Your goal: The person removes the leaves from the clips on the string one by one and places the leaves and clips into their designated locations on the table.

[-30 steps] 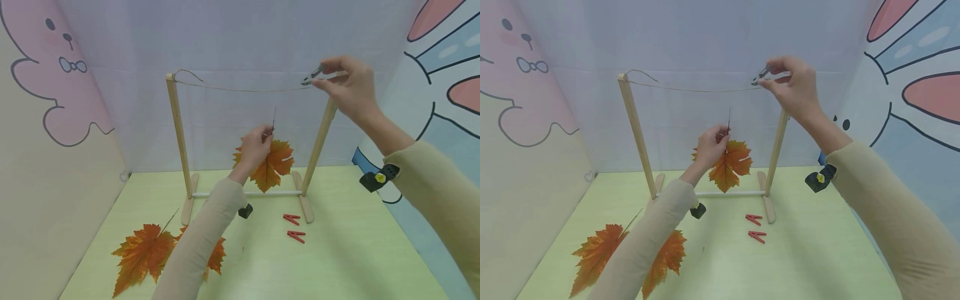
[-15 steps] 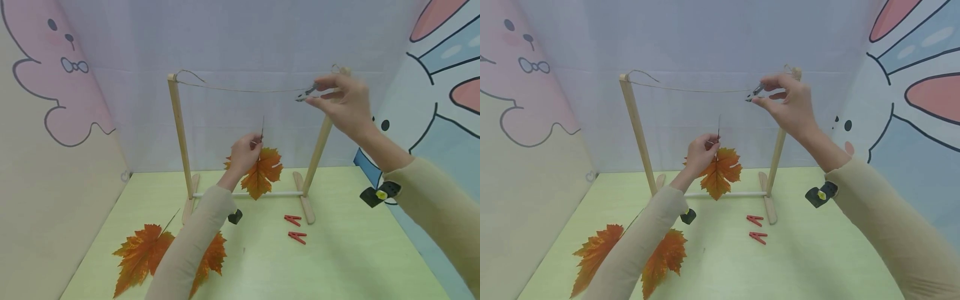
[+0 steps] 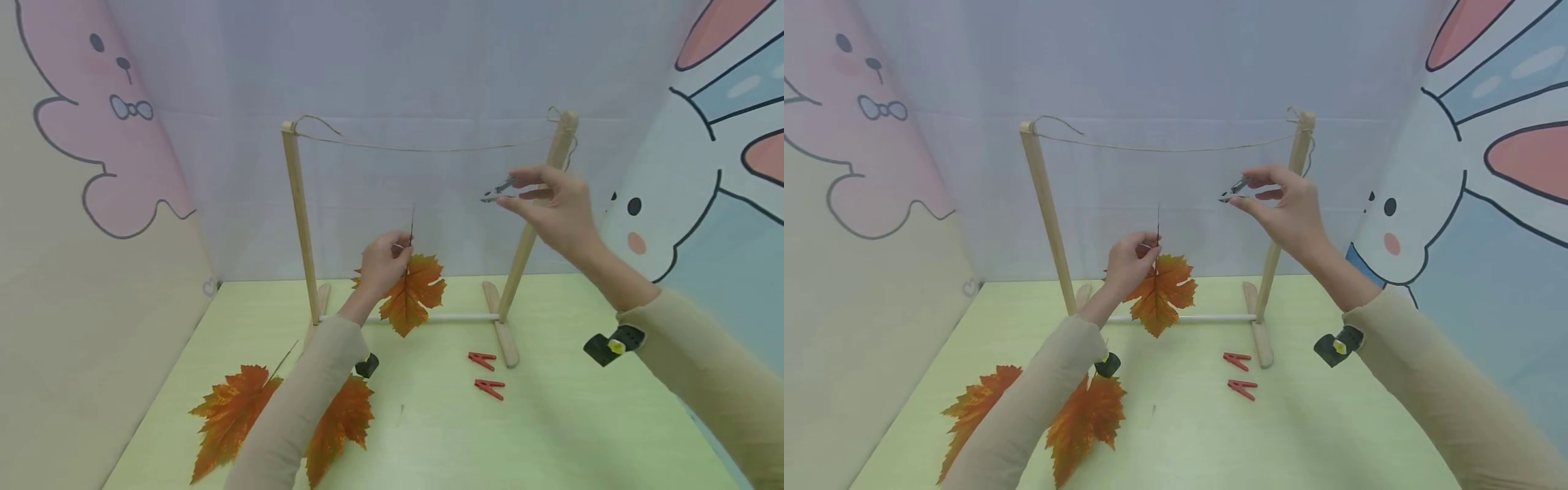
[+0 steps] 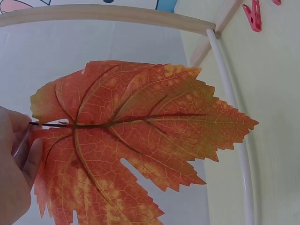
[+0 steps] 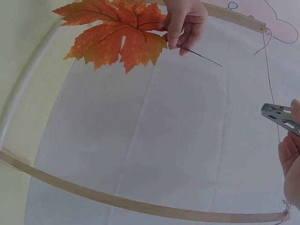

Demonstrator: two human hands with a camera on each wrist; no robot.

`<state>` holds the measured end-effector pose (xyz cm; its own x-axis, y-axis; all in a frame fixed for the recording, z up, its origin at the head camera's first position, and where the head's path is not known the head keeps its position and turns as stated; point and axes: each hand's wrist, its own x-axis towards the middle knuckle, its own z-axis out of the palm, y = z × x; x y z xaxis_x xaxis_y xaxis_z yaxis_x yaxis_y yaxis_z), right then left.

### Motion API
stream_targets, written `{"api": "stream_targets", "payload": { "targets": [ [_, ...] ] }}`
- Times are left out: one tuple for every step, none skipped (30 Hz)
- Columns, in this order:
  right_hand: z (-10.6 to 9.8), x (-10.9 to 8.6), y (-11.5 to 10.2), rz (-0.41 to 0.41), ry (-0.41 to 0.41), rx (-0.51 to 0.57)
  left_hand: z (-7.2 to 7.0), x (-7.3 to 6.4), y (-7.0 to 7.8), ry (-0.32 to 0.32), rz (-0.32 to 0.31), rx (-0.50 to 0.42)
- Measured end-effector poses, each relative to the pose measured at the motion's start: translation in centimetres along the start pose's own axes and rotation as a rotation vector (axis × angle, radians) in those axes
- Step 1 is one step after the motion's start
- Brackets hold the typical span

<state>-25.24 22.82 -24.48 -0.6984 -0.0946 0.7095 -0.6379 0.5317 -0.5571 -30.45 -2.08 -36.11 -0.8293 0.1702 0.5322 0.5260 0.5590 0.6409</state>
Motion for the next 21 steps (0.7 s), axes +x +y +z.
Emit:
{"api": "stream_targets", "payload": {
  "targets": [
    [0.1,-0.3,0.2,0.0,-0.001,-0.005,-0.1,-0.2,-0.2,0.001,-0.002,-0.001],
    [0.2,-0.5,0.4,0.001,-0.001,-0.008,-0.3,-0.4,-0.4,0.004,-0.003,-0.003],
    [0.3,-0.7,0.7,0.008,-0.002,-0.004,-0.4,-0.6,-0.7,0.006,-0.006,-0.001],
    [0.4,-1.0,0.8,0.015,-0.004,0.0,-0.5,-0.8,-0.9,0.007,-0.009,0.002],
    [0.5,-1.2,0.9,0.021,-0.004,0.004,-0.6,-1.0,-1.2,0.008,-0.011,0.005],
    [0.6,-1.4,1.0,0.025,-0.004,0.008,-0.7,-1.2,-1.4,0.007,-0.014,0.005],
    [0.6,-1.7,0.7,0.024,-0.004,0.013,-0.9,-1.5,-1.6,0.004,-0.021,0.005],
    [0.7,-1.9,0.4,0.025,-0.004,0.02,-1.0,-1.6,-1.9,0.001,-0.026,0.004],
    [0.7,-2.2,0.0,0.027,-0.006,0.021,-1.1,-1.8,-2.2,-0.001,-0.032,0.005],
    [0.8,-2.4,-0.3,0.023,-0.007,0.02,-1.2,-2.0,-2.4,-0.006,-0.041,0.001],
    [0.8,-2.6,-0.7,0.015,-0.007,0.019,-1.4,-2.3,-2.6,-0.011,-0.053,-0.004],
    [0.8,-2.9,-1.0,0.016,-0.01,0.016,-1.5,-2.4,-2.8,-0.016,-0.065,-0.008],
    [0.9,-3.2,-1.3,0.014,-0.014,0.016,-1.6,-2.6,-3.1,-0.019,-0.077,-0.012],
    [0.9,-3.4,-1.3,0.022,-0.019,0.011,-1.8,-2.8,-3.2,-0.022,-0.088,-0.014],
    [1.0,-3.7,-1.2,0.03,-0.024,0.008,-1.9,-3.0,-3.4,-0.023,-0.099,-0.016],
    [1.1,-4.0,-1.0,0.033,-0.028,0.01,-2.0,-3.1,-3.5,-0.024,-0.108,-0.017],
    [1.1,-4.3,-0.9,0.039,-0.033,0.009,-2.1,-3.2,-3.7,-0.023,-0.115,-0.019],
    [1.2,-4.5,-0.7,0.051,-0.037,0.003,-2.2,-3.3,-3.7,-0.022,-0.12,-0.02],
    [1.3,-4.8,-0.4,0.054,-0.039,0.007,-2.3,-3.4,-3.9,-0.021,-0.124,-0.023],
    [1.4,-5.1,-0.1,0.064,-0.039,0.008,-2.3,-3.5,-4.0,-0.023,-0.128,-0.023],
    [1.6,-5.4,0.2,0.068,-0.04,0.014,-2.4,-3.6,-4.0,-0.025,-0.133,-0.024]
  ]
}}
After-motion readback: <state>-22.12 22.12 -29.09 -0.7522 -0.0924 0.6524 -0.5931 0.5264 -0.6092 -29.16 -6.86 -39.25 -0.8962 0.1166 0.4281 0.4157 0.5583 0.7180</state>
